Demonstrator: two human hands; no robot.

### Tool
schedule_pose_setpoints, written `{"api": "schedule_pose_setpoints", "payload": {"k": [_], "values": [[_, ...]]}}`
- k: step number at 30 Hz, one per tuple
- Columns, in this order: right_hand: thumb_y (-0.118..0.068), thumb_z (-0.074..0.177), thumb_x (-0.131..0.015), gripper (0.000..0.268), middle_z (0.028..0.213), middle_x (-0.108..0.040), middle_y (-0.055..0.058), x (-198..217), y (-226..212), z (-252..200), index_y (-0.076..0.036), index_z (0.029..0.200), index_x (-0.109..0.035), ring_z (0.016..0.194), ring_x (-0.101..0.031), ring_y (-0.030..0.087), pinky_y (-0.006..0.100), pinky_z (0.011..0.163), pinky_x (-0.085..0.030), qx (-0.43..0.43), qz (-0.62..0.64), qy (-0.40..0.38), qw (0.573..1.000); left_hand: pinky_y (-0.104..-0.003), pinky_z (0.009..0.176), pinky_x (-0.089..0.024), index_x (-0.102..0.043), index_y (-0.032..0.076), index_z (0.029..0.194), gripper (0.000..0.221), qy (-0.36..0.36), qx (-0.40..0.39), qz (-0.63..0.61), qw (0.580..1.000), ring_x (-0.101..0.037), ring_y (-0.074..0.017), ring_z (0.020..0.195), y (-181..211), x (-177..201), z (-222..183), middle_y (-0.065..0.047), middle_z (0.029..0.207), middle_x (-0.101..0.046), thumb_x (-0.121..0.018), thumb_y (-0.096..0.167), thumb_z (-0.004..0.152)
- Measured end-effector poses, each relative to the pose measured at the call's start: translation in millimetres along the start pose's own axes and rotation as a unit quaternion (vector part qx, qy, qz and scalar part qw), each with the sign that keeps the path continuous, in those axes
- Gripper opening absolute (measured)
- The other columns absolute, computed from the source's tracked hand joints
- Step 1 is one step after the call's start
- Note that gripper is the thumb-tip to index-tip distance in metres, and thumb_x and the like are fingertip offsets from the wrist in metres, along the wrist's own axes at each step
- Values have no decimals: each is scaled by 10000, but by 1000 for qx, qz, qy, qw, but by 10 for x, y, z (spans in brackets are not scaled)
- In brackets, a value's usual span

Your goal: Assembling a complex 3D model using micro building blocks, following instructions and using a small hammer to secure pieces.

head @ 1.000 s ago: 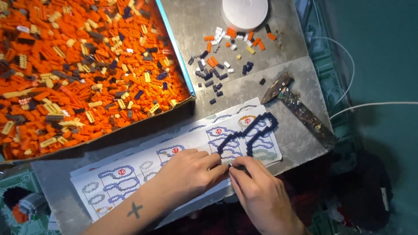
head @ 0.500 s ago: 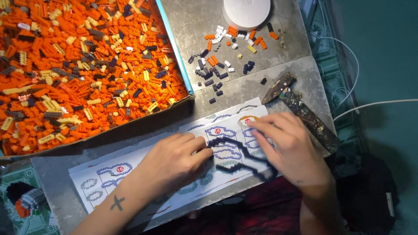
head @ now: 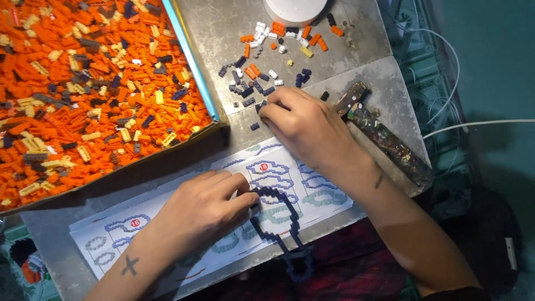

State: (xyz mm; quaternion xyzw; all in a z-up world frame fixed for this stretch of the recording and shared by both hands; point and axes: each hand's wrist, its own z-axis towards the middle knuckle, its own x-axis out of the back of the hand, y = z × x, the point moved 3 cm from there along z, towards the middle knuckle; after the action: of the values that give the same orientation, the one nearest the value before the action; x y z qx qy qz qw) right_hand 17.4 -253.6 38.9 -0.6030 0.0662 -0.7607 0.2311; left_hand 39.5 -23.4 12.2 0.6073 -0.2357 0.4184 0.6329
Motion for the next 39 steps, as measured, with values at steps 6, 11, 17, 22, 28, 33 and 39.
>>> {"api": "schedule_pose_setpoints", "payload": {"k": [6,11,17,22,28,33,39], "values": [[103,881,-895,246,1045,-851,116,577,-167,-290,1,1083,-800,634,-637,135,255,512,-454,-79,79,22,993,-362,684,-565,-784,118,1084,203,6,-4,-24,1000,-678,-217,781,8,51,24,-44,1002,-696,-836,166,894],[71,817,-902,247,1112,-853,104,579,-257,-1063,-24,1028,-816,880,-794,171,259,775,-654,-186,99,37,977,-370,706,-576,-781,112,1063,184,13,3,-41,999,-699,-233,802,21,75,30,-42,1034,-718,-840,152,893],[59,793,-920,237,1100,-834,128,374,-350,-1581,26,1007,-824,872,-809,184,258,797,-685,-222,102,56,968,-355,682,-572,-780,111,1021,151,21,5,-56,998,-697,-208,785,56,107,65,-36,1052,-723,-853,130,891],[65,805,-920,252,1127,-830,148,282,-342,-1657,36,1038,-829,895,-815,200,271,810,-697,-212,99,70,970,-342,657,-572,-780,116,1008,149,23,6,-49,999,-692,-182,762,73,130,87,-28,1074,-715,-865,115,887],[128,809,-854,282,1161,-814,150,345,-412,-1587,67,1083,-831,927,-790,219,285,776,-674,-205,88,55,973,-364,765,-612,-764,108,1076,134,17,0,-43,999,-743,-213,947,85,147,98,-54,1300,-734,-800,154,955],[117,830,-848,299,1267,-835,180,362,-408,-1540,86,1126,-819,1022,-815,243,335,934,-687,-182,79,24,980,-367,801,-608,-784,89,1101,151,7,-17,-20,1000,-711,-218,980,92,118,89,-28,1316,-772,-767,152,965],[99,838,-891,186,1138,-850,172,459,-465,-1432,71,1010,-826,877,-790,215,287,779,-667,-188,59,60,979,-377,779,-587,-761,97,1046,132,24,-24,1,999,-717,-226,955,127,80,62,-55,1196,-754,-804,200,975]]}}
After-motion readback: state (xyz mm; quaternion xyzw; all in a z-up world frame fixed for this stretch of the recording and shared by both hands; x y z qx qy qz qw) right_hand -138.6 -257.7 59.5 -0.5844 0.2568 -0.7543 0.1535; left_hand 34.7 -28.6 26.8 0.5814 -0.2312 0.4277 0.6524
